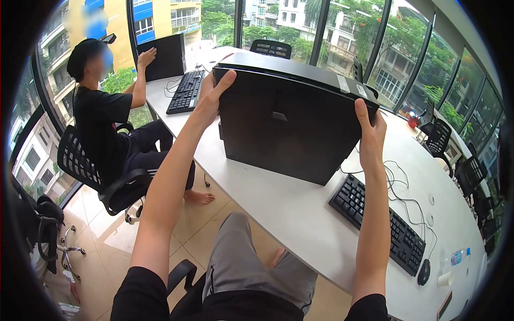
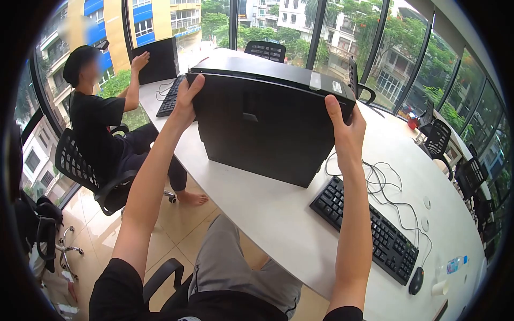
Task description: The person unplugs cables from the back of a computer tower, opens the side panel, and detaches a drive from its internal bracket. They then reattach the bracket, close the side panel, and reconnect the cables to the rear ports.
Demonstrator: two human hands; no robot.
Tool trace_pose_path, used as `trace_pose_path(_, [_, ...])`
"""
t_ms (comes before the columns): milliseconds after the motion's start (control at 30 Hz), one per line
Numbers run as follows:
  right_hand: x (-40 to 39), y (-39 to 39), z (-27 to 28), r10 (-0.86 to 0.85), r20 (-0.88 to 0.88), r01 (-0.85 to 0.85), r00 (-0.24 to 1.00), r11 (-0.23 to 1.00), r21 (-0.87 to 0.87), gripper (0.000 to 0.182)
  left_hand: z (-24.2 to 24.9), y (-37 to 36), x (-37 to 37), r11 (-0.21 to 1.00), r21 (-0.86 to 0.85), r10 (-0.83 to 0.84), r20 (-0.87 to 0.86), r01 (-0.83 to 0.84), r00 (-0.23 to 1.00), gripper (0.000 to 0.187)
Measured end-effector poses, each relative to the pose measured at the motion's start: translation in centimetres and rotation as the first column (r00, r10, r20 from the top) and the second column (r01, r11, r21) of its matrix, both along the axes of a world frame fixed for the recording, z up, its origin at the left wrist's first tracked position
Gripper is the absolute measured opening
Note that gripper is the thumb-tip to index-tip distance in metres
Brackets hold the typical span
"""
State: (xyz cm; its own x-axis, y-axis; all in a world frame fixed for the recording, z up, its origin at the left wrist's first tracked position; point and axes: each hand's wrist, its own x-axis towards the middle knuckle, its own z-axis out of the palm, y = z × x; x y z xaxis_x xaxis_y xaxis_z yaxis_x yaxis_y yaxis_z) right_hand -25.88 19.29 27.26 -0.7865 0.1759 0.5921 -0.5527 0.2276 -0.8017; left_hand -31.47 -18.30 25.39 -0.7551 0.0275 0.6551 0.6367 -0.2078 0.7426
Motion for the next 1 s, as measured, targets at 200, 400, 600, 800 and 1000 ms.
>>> trace_pose_path(200, [0.0,-0.1,0.4,-0.102,-0.050,0.107,0.993,0.990,0.090,0.067,-0.4,0.6,-0.1,0.997,0.053,0.066,-0.036,-0.064,0.997,0.073])
trace_pose_path(400, [-0.2,-1.0,0.2,-0.126,-0.143,0.135,0.982,0.989,0.056,0.063,-1.0,0.5,-1.0,0.993,0.069,0.094,-0.030,-0.092,0.995,0.065])
trace_pose_path(600, [-1.0,-0.1,-0.3,0.106,-0.034,-0.108,0.994,0.990,-0.095,0.072,-0.9,0.4,-0.7,0.991,0.074,0.113,-0.036,-0.110,0.993,0.061])
trace_pose_path(800, [-1.1,-1.2,-0.4,-0.061,-0.107,0.064,0.992,0.998,0.019,0.061,-0.8,1.4,-1.2,0.973,0.113,0.208,-0.069,-0.200,0.976,0.058])
trace_pose_path(1000, [-0.8,-0.8,-0.6,-0.008,-0.038,0.007,0.999,1.000,-0.025,0.063,-1.1,2.0,-0.7,0.951,0.061,0.307,-0.108,-0.302,0.945,0.061])
